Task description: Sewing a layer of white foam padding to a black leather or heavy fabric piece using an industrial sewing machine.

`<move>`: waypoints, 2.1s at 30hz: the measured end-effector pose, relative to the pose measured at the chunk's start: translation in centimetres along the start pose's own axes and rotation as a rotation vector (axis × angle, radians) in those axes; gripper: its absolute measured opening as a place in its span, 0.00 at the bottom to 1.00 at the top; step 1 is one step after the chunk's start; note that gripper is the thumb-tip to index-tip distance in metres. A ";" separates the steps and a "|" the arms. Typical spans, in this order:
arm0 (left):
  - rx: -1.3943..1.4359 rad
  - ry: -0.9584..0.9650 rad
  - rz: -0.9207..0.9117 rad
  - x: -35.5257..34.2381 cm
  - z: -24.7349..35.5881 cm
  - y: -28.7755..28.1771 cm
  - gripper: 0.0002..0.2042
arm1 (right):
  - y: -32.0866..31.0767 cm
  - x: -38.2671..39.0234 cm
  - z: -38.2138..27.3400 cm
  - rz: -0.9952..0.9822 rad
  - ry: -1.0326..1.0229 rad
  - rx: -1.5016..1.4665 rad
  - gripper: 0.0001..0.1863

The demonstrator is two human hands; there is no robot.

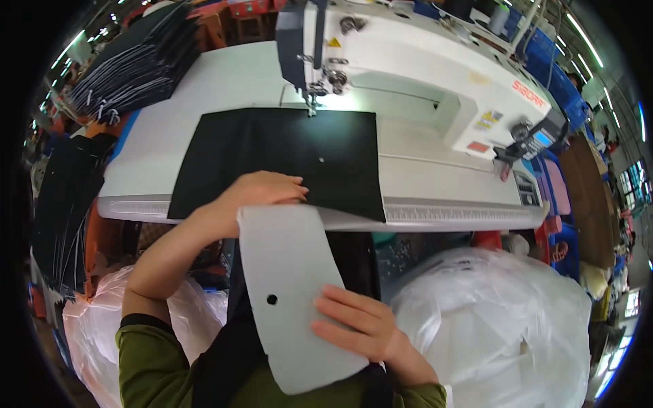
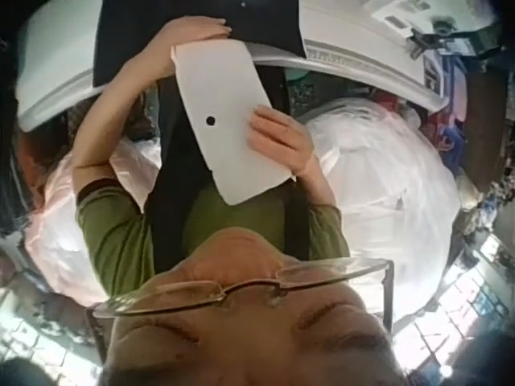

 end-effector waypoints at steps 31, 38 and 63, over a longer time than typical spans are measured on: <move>-0.123 -0.018 0.055 -0.2 2.8 1.4 0.04 | 2.0 1.1 4.1 0.154 0.205 0.358 0.13; -0.115 0.015 0.023 -0.5 2.9 1.5 0.05 | 2.0 0.2 7.1 0.259 0.207 0.382 0.12; 0.169 -0.061 -0.021 -0.7 1.9 1.2 0.07 | 3.6 -5.1 8.0 0.386 0.350 0.880 0.03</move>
Point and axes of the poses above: each hand's wrist, its own x-axis away from the middle knuckle, its own y-axis out of the palm, z = x × y, the point moved 5 cm from there along -x, towards the middle knuckle, and after that the axes turned 15 degrees about -z, right-handed, at the moved point
